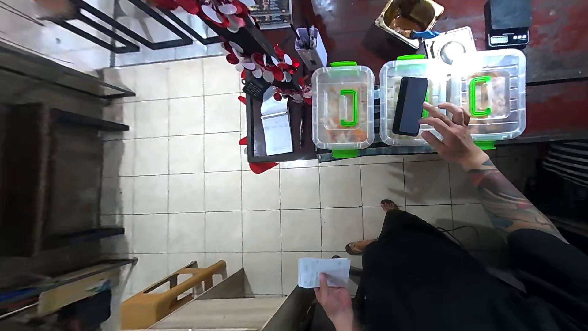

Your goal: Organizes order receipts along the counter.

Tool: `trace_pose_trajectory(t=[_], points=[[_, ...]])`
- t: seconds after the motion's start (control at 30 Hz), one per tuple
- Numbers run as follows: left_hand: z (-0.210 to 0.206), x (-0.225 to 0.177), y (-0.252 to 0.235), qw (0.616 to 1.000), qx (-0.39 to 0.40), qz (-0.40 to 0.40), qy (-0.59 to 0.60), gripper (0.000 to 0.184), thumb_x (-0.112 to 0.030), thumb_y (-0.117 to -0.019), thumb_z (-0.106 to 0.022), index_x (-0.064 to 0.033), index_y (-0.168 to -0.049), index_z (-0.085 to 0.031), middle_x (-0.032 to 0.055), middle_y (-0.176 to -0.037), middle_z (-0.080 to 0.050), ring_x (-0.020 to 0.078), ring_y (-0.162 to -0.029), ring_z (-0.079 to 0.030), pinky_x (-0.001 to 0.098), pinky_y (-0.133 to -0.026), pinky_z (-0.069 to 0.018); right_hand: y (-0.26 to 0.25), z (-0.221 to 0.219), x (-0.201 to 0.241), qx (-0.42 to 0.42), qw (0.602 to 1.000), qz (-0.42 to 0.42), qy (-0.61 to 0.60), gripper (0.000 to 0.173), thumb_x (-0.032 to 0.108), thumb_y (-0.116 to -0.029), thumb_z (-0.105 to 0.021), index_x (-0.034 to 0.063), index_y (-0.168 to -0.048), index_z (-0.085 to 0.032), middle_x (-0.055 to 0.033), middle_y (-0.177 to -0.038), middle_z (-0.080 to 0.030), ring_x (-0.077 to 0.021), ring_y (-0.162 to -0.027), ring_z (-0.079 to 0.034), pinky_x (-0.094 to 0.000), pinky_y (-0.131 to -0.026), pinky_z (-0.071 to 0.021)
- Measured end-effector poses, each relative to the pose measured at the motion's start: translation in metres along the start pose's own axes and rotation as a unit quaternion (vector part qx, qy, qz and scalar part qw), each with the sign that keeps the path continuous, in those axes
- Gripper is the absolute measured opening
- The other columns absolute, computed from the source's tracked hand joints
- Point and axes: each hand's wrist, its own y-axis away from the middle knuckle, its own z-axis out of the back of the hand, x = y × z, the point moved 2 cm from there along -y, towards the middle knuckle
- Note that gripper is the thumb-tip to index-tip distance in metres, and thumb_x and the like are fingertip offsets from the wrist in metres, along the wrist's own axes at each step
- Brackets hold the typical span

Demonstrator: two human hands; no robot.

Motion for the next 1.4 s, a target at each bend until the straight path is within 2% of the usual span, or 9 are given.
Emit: trace_pose_trajectory(t=[0.2, 0.3, 0.37, 0.53, 0.67, 0.77, 1.13, 1.3, 1.4], points=[[0.016, -0.005, -0.007, 1.000, 0.016, -0.001, 0.012, 0.026, -0.018, -0.1087, -0.045, -0.0116, -0.133, -0.052, 0.0095, -0.113, -0.071, 0.0226, -0.104, -0.072, 0.0465, -0.088, -0.0620, 0.000, -0.004, 0.022, -0.035, 0.999, 0.014, 0.002, 0.033, 0.035, -0.1061, -0.051, 0.0221, -0.130, -0.071, 0.0010, -0.151, -0.057, -0.0266, -0.142, -0.044, -0.0519, -0.115, -0.0258], [0.025, -0.011, -0.013, 0.999, 0.018, 0.013, 0.032, 0.026, -0.018, -0.1082, -0.047, -0.0112, -0.132, -0.052, 0.0103, -0.112, -0.071, 0.0232, -0.102, -0.073, 0.0465, -0.086, -0.0628, -0.001, -0.010, 0.058, -0.068, 0.995, 0.043, -0.064, 0.030, 0.023, -0.1057, -0.054, 0.0119, -0.128, -0.070, -0.0046, -0.136, -0.067, -0.0253, -0.131, -0.057, -0.0495, -0.113, -0.0354], [0.033, -0.016, -0.016, 1.000, 0.002, 0.021, 0.021, 0.032, -0.018, -0.1086, -0.047, -0.0100, -0.140, -0.047, 0.0127, -0.117, -0.070, 0.0250, -0.105, -0.071, 0.0484, -0.088, -0.0621, 0.003, -0.025, 0.098, -0.009, 0.988, 0.049, -0.143, 0.031, 0.015, -0.1059, -0.052, 0.0048, -0.132, -0.066, -0.0081, -0.129, -0.069, -0.0240, -0.124, -0.062, -0.0461, -0.111, -0.0454], [0.067, -0.046, -0.031, 0.999, -0.026, 0.008, 0.045, 0.042, -0.010, -0.1059, -0.051, -0.0016, -0.146, -0.041, 0.0212, -0.121, -0.067, 0.0315, -0.107, -0.070, 0.0530, -0.091, -0.0606, 0.015, -0.119, 0.244, 0.271, 0.887, 0.056, -0.369, 0.033, 0.015, -0.1056, -0.052, 0.0014, -0.135, -0.060, -0.0099, -0.124, -0.070, -0.0169, -0.112, -0.068, -0.0389, -0.102, -0.0559], [0.124, -0.069, -0.049, 0.996, -0.024, -0.035, 0.081, 0.042, -0.006, -0.1033, -0.054, 0.0030, -0.142, -0.043, 0.0222, -0.118, -0.068, 0.0318, -0.105, -0.071, 0.0521, -0.091, -0.0608, 0.058, -0.198, 0.369, 0.508, 0.762, 0.125, -0.383, 0.044, 0.036, -0.1081, -0.050, 0.0108, -0.142, -0.058, -0.0054, -0.129, -0.068, -0.0140, -0.118, -0.066, -0.0401, -0.105, -0.0541], [0.184, -0.088, -0.059, 0.991, -0.021, -0.065, 0.119, 0.043, -0.008, -0.0992, -0.059, 0.0045, -0.138, -0.045, 0.0184, -0.112, -0.071, 0.0271, -0.100, -0.073, 0.0481, -0.090, -0.0620, 0.086, -0.234, 0.462, 0.610, 0.684, 0.158, -0.369, 0.053, 0.050, -0.1078, -0.043, 0.0138, -0.144, -0.059, -0.0049, -0.135, -0.067, -0.0140, -0.123, -0.063, -0.0401, -0.109, -0.0499], [0.393, -0.147, -0.027, 0.963, -0.135, -0.078, 0.218, 0.057, -0.016, -0.0939, -0.070, 0.0043, -0.141, -0.043, 0.0151, -0.110, -0.072, 0.0226, -0.096, -0.073, 0.0430, -0.088, -0.0621, 0.121, -0.322, 0.750, 0.668, 0.583, 0.304, -0.350, 0.052, 0.046, -0.1096, -0.040, 0.0092, -0.141, -0.060, -0.0064, -0.132, -0.068, -0.0158, -0.122, -0.065, -0.0391, -0.107, -0.0527], [0.455, -0.133, -0.011, 0.916, -0.254, -0.132, 0.281, 0.055, -0.018, -0.0956, -0.068, 0.0030, -0.141, -0.044, 0.0183, -0.112, -0.072, 0.0262, -0.098, -0.073, 0.0459, -0.087, -0.0627, 0.130, -0.356, 0.869, 0.666, 0.566, 0.375, -0.308, 0.045, 0.042, -0.1071, -0.050, 0.0116, -0.137, -0.064, -0.0044, -0.129, -0.070, -0.0140, -0.119, -0.066, -0.0384, -0.105, -0.0533], [0.490, -0.130, 0.000, 0.863, -0.364, -0.154, 0.315, 0.046, -0.009, -0.1009, -0.061, 0.0019, -0.143, -0.046, 0.0206, -0.117, -0.070, 0.0290, -0.101, -0.072, 0.0492, -0.088, -0.0620, 0.132, -0.377, 0.955, 0.643, 0.567, 0.446, -0.258, 0.039, 0.036, -0.1061, -0.055, 0.0155, -0.138, -0.064, -0.0032, -0.136, -0.066, -0.0177, -0.122, -0.064, -0.0458, -0.105, -0.0522]])
